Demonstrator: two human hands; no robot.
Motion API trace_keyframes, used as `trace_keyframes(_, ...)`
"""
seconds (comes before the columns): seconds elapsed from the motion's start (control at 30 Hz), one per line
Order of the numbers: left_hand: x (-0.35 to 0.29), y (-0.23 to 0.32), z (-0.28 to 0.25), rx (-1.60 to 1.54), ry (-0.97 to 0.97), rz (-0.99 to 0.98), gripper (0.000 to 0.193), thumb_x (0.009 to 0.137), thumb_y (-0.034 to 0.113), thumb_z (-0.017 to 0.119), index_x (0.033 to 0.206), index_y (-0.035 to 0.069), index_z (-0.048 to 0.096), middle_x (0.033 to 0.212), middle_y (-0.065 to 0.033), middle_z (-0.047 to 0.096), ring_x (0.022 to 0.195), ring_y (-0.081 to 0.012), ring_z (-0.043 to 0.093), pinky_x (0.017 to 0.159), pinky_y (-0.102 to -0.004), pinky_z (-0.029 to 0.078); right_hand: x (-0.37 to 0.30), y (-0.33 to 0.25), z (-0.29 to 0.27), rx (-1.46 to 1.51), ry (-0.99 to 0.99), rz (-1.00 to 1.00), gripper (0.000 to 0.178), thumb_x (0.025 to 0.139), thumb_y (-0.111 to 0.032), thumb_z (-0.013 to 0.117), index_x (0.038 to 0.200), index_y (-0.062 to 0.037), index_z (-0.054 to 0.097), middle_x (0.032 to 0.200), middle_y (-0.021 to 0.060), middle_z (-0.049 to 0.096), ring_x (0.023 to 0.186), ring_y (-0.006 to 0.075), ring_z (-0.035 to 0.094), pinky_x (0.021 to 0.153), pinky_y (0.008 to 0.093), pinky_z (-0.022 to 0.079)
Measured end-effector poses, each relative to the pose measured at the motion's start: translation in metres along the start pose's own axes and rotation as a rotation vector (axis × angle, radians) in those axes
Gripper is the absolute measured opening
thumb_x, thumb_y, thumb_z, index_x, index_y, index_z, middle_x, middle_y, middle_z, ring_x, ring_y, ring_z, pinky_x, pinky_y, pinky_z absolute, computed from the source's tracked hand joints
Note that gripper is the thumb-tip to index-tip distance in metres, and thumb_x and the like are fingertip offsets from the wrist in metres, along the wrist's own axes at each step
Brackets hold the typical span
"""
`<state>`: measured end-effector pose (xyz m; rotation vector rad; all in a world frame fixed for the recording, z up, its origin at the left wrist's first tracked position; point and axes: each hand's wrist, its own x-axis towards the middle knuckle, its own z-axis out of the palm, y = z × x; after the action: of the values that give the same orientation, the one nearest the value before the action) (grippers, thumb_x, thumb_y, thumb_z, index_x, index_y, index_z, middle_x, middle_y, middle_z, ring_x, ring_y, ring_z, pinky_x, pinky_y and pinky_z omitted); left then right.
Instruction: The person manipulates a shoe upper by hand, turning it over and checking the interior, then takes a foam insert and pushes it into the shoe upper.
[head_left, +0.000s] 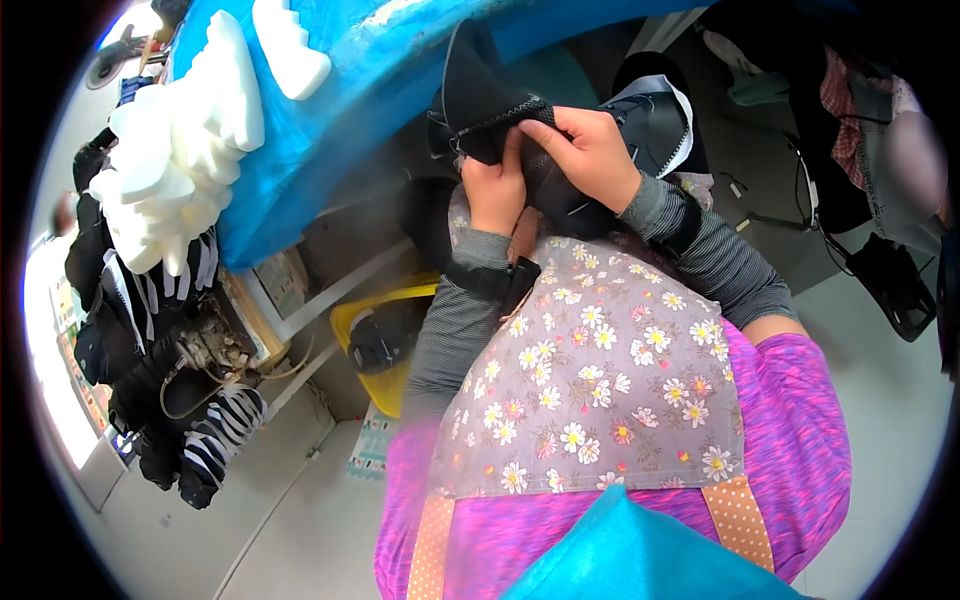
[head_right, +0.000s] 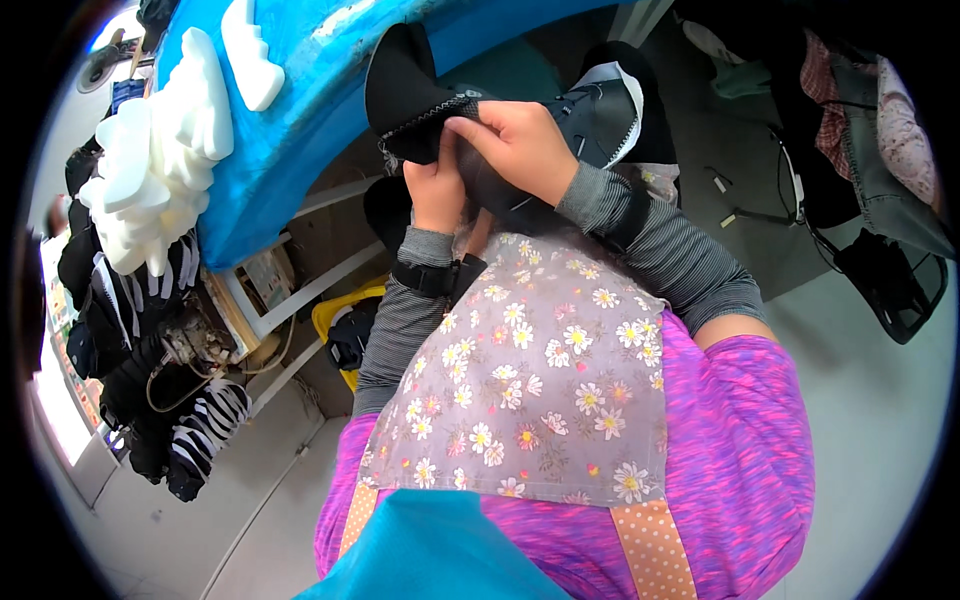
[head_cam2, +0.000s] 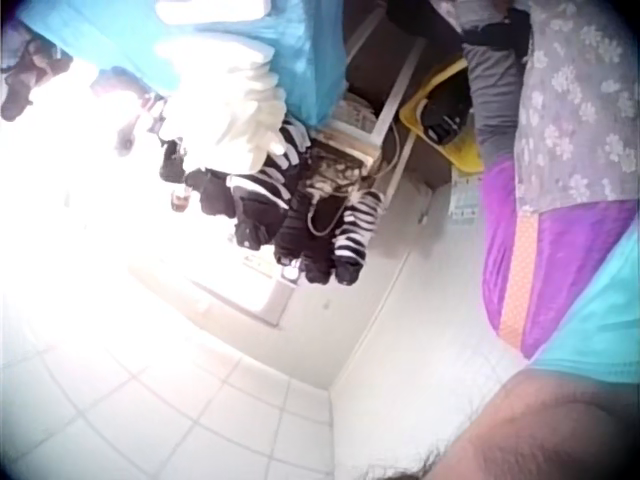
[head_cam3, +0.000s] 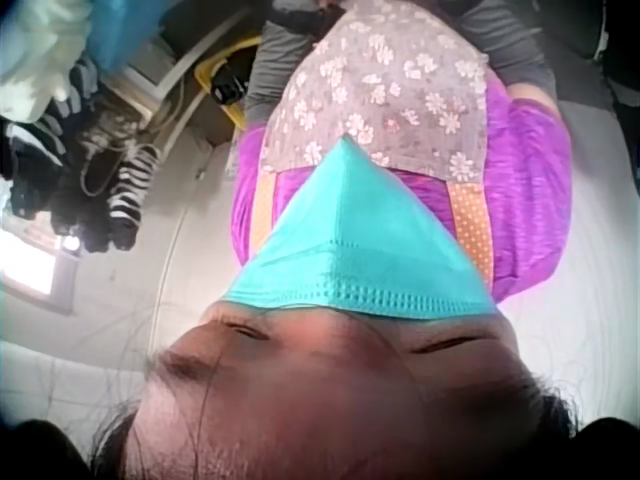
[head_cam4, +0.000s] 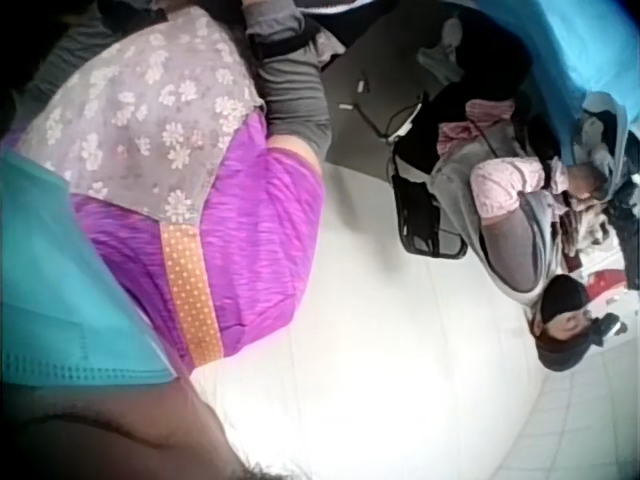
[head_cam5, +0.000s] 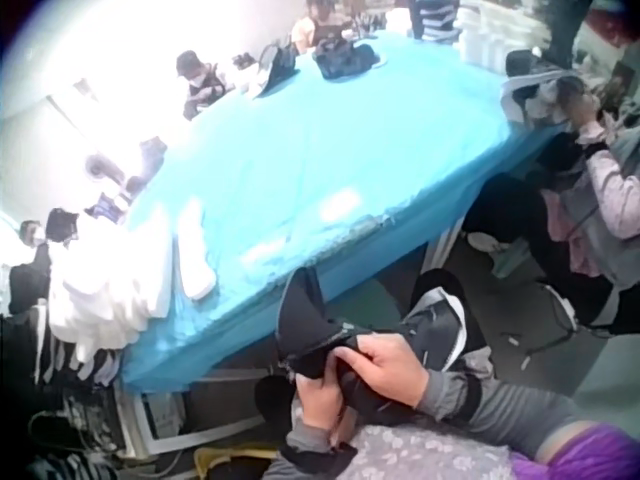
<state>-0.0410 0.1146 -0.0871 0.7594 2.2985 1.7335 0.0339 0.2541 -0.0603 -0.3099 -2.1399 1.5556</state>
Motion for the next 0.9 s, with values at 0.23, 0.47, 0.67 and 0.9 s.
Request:
trace_keyframes(0.23, 0.001, -0.009, 0.011, -0.052, 0.016, -0.038, 0.020, 0.098, 0.014, 0.063, 0.106, -0.003, 0.070, 0.099, -0.0182, 0.075, 0.091, -0.0279, 0.073, 0.079, -0.0356, 0.053, 0.003, 0.011, 0.002, -0.001, -0.015, 0.012, 0.039, 0.095, -0.029, 0.068, 0.072, 0.0011, 0.058, 0.064, 0.0167, 0.053, 0.052, 0.0289, 0.049, 0.051, 0.0364, 0.040)
trace_keyframes(0.47, 0.004, -0.005, 0.004, 0.067, -0.082, -0.125, 0.025, 0.097, 0.019, 0.064, 0.102, -0.004, 0.071, 0.092, -0.0202, 0.074, 0.082, -0.0326, 0.073, 0.073, -0.0385, 0.053, 0.002, 0.024, 0.002, 0.035, -0.011, 0.035, 0.042, 0.095, -0.028, 0.068, 0.069, 0.0016, 0.053, 0.059, 0.0164, 0.048, 0.048, 0.0221, 0.043, 0.049, 0.0344, 0.038)
trace_keyframes(0.67, 0.008, 0.030, 0.001, 0.144, 0.013, 0.112, 0.024, 0.097, 0.022, 0.063, 0.103, 0.000, 0.071, 0.089, -0.0212, 0.072, 0.083, -0.0386, 0.070, 0.072, -0.0412, 0.053, 0.001, 0.020, -0.001, 0.351, 0.058, 0.170, 0.036, 0.097, -0.026, 0.068, 0.077, 0.0032, 0.062, 0.059, -0.0005, 0.050, 0.057, 0.0044, 0.041, 0.050, 0.0261, 0.036)
trace_keyframes(0.9, 0.020, 0.016, 0.004, 0.210, -0.184, -0.136, 0.033, 0.097, 0.032, 0.061, 0.099, 0.000, 0.071, 0.090, -0.0261, 0.069, 0.086, -0.0451, 0.066, 0.073, -0.0465, 0.052, 0.007, 0.049, 0.011, 0.439, 0.052, 0.217, 0.029, 0.098, -0.023, 0.066, 0.087, 0.0029, 0.067, 0.064, -0.0051, 0.053, 0.061, 0.0016, 0.042, 0.052, 0.0237, 0.035)
